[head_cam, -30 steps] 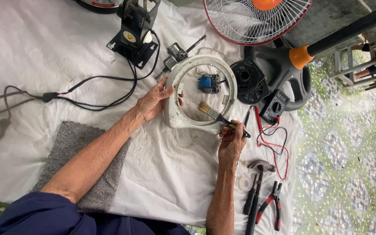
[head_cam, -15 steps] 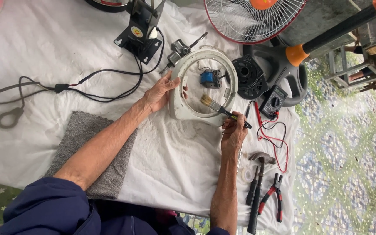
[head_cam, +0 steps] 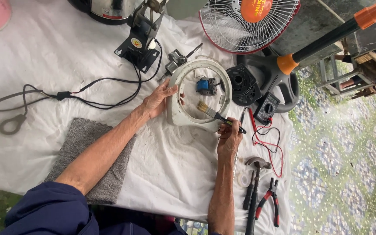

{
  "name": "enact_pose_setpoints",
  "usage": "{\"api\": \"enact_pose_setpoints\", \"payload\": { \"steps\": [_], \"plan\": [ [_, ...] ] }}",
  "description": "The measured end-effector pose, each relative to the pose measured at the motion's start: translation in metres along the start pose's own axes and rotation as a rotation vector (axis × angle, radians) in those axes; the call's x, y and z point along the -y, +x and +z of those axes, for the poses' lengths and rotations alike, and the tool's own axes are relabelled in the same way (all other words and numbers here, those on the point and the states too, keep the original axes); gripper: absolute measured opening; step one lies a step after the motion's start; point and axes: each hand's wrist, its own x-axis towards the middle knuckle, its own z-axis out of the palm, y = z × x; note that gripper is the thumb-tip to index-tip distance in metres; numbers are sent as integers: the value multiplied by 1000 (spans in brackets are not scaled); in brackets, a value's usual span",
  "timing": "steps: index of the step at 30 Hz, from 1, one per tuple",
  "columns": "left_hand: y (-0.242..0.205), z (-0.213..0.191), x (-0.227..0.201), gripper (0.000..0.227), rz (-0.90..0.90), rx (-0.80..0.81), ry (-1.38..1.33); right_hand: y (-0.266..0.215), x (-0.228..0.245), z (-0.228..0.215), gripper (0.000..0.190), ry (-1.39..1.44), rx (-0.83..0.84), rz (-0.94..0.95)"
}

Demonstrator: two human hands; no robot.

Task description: Cleaning the interior of a white plastic fan housing using a small paintbrush.

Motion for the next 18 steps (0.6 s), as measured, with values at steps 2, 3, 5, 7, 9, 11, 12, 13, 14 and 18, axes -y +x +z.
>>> {"api": "enact_pose_setpoints", "payload": {
  "steps": [2,3,5,7,9,11,12,13,14,18],
  "plan": [
    [5,1,-4,91,0,2,1,4,2,4,27,6,3,-14],
    [4,1,-4,82,2,-4,1,3,2,3,27,1,-3,-8],
    [-4,5,-6,72,-6,-16,-1,1,0,2,27,-9,-16,6],
    [-12,18,-14,85,16,-13,-7,5,-3,1,27,6,-4,-13],
    [-14,20,-14,91,19,-26,1,3,-1,1,28,6,-4,-14],
    [-14,21,-16,98,21,-46,7,3,-1,2,28,2,-3,-6],
    [-14,20,-16,104,0,-37,18,4,-2,2,27,6,1,-11],
    [-13,21,-16,110,-22,-28,26,4,-1,1,27,7,5,-17],
    [-16,17,-11,110,-28,-35,23,0,-3,-3,27,3,2,-8],
    [-14,26,-20,109,-15,-50,48,6,-3,1,29,4,7,-26]
  ]
}}
